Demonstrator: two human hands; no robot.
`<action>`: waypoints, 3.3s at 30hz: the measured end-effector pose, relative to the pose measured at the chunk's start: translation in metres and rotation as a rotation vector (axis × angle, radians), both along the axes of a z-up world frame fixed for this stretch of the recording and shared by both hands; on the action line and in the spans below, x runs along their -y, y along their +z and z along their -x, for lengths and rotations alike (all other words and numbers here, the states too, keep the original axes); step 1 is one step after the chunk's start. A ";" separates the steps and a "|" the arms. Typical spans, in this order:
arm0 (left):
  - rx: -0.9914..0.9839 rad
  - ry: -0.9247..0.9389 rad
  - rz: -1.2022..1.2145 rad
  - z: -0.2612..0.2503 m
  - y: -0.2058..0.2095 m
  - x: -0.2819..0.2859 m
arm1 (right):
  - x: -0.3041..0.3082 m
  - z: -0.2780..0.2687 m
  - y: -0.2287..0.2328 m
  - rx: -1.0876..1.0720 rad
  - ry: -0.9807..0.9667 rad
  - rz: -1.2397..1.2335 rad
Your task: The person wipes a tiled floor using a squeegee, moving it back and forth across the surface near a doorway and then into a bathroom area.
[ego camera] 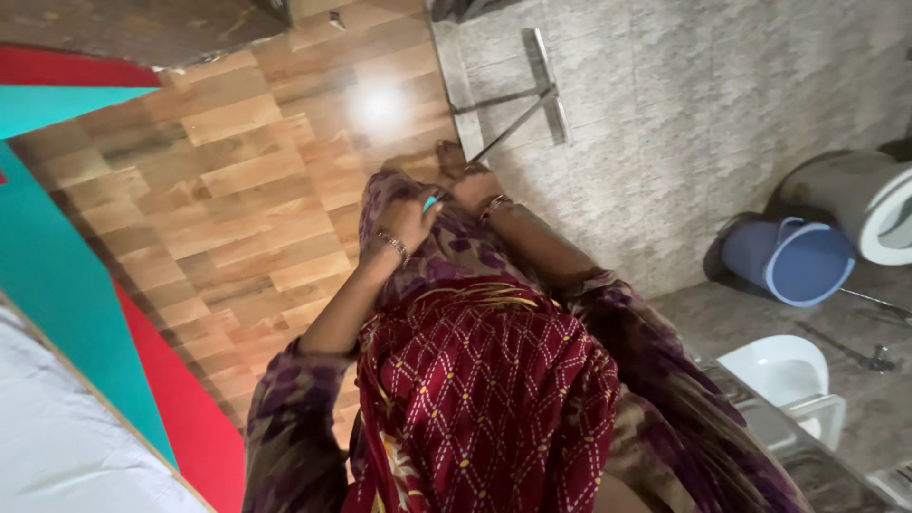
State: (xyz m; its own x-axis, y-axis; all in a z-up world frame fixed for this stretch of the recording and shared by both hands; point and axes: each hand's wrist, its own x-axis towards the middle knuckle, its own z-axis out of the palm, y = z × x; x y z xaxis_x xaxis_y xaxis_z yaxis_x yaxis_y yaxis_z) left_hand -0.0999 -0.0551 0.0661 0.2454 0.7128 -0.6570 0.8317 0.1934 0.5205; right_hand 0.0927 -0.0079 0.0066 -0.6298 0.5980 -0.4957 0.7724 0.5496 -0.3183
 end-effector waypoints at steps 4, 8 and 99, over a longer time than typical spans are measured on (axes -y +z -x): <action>0.146 -0.013 -0.211 -0.101 -0.060 -0.048 | -0.028 -0.097 -0.018 -0.008 -0.214 -0.121; 0.207 -0.078 -0.072 -0.203 -0.081 -0.099 | -0.060 -0.194 -0.026 0.064 -0.251 -0.169; 0.056 -0.245 0.049 -0.206 -0.062 -0.092 | -0.020 -0.171 -0.002 -0.102 -0.595 -0.005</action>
State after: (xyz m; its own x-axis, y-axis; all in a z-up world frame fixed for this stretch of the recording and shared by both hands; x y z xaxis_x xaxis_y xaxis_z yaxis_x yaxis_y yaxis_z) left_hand 0.1060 0.0364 0.0041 0.4443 0.5949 -0.6698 0.8267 0.0157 0.5624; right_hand 0.2641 0.0117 0.0049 -0.2304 0.8644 -0.4469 0.9134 0.0338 -0.4056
